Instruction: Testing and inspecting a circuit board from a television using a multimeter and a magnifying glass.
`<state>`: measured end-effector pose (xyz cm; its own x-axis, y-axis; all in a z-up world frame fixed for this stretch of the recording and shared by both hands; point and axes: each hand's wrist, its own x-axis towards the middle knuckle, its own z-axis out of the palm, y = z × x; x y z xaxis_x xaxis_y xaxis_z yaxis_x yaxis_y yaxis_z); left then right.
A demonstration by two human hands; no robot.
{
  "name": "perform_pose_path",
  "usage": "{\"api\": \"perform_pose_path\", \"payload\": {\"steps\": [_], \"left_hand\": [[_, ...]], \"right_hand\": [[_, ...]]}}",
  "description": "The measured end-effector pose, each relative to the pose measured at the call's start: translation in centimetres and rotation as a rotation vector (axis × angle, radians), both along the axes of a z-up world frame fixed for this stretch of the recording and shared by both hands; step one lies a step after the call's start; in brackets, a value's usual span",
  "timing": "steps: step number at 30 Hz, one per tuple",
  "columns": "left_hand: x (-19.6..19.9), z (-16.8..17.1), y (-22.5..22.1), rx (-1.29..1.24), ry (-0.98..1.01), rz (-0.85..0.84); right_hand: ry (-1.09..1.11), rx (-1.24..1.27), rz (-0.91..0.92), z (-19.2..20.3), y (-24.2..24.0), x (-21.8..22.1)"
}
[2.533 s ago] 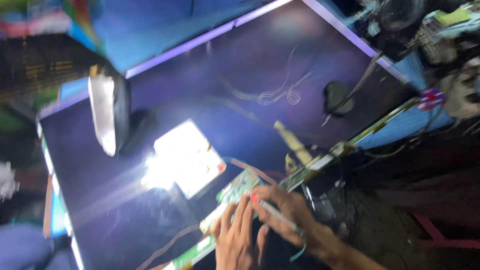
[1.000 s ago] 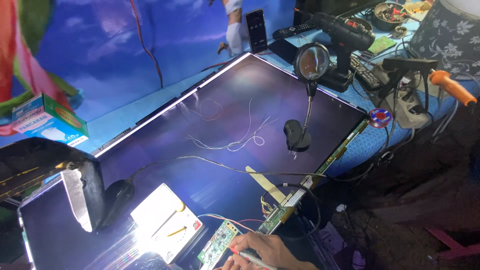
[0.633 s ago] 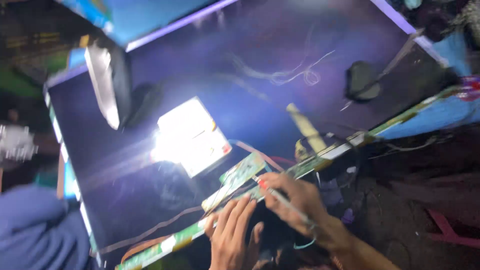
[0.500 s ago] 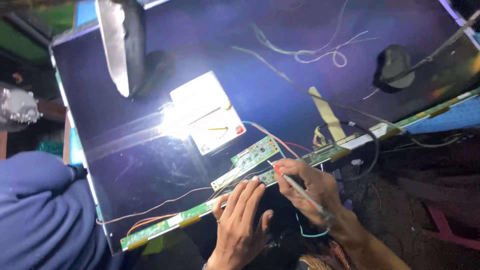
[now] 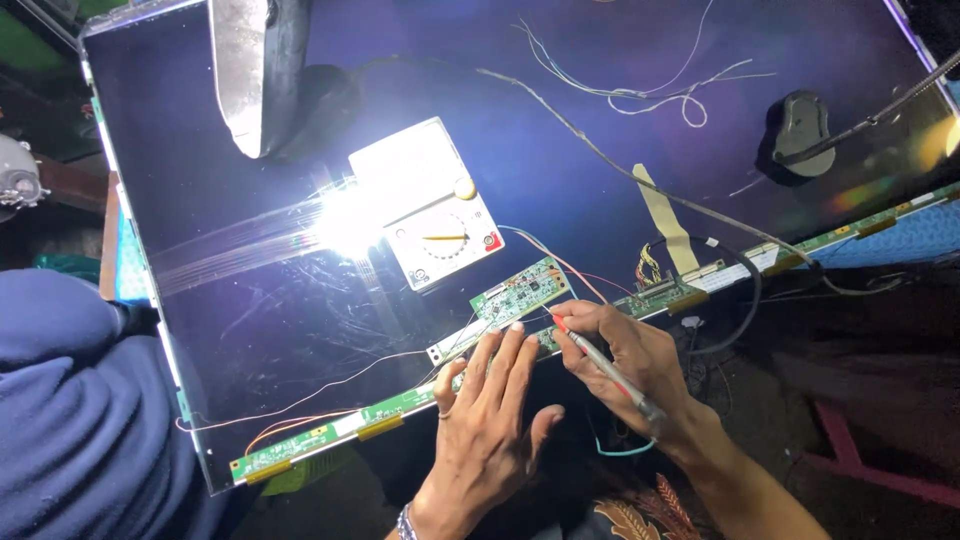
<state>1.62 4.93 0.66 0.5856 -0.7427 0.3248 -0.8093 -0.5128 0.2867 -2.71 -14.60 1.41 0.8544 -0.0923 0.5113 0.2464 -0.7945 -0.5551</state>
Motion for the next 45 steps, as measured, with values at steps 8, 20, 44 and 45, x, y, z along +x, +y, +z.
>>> {"api": "perform_pose_path", "payload": {"steps": [8,20,44,45], "left_hand": [[0.4,0.2,0.4,-0.022,0.071,0.0],[0.3,-0.6,0.3,0.005,0.004,0.04],[0.5,-2.6,0.0,-0.012,-0.181,0.079],[0.5,-2.6,0.0,-0.014,-0.174,0.08]], "right_hand": [[0.014,-0.027,0.016,-0.3,0.3,0.2],[0.05,-0.013,0.024,-0.6,0.0,0.3],[0.206,0.162,0.073,-0.1,-0.9,0.7],[0.212,0.145,0.068,-0.3,-1.0,0.7]]}}
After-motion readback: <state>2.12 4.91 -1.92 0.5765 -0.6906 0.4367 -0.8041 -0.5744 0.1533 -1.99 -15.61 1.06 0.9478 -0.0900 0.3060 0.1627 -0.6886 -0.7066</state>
